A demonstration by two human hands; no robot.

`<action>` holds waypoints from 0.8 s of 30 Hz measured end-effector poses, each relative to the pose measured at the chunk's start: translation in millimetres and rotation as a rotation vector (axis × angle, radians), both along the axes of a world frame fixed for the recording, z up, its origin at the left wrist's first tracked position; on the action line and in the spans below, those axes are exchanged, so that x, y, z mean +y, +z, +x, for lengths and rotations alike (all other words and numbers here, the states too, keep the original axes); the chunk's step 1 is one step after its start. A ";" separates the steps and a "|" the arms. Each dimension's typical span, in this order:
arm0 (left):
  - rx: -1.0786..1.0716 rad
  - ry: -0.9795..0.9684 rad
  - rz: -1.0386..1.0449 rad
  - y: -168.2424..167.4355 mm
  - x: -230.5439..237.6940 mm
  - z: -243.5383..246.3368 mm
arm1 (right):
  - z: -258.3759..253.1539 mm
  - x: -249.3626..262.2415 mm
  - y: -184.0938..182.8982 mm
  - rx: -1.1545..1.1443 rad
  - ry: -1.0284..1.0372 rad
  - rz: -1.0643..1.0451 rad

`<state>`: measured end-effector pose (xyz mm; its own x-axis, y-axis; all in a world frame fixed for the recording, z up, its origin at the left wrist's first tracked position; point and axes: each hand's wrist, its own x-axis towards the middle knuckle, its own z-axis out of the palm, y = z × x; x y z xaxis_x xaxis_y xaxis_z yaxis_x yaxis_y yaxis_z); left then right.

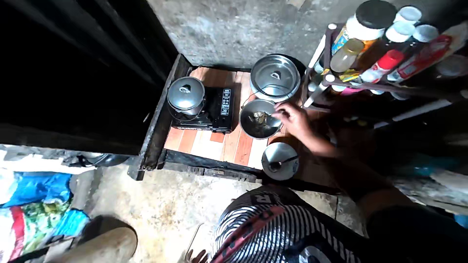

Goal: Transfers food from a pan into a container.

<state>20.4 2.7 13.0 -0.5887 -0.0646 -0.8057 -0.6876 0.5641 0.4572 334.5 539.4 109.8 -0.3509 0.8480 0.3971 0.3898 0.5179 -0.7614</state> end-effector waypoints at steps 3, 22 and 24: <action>-0.027 -0.049 0.052 -10.0 -19.2 10.7 | 17.5 40.3 -13.8 -0.007 -0.058 -0.068; 0.049 0.255 -0.204 48.5 14.0 67.2 | -1.3 80.2 -81.3 -0.669 0.361 0.166; 0.049 0.243 -0.121 31.7 -12.1 64.8 | -11.7 83.4 -80.3 -0.763 0.498 0.184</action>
<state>85.2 -9.4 44.7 -0.5822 -0.3025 -0.7547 -0.7882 0.4376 0.4327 322.8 622.8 29.5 -0.8792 0.4760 0.0223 0.4517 0.8474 -0.2792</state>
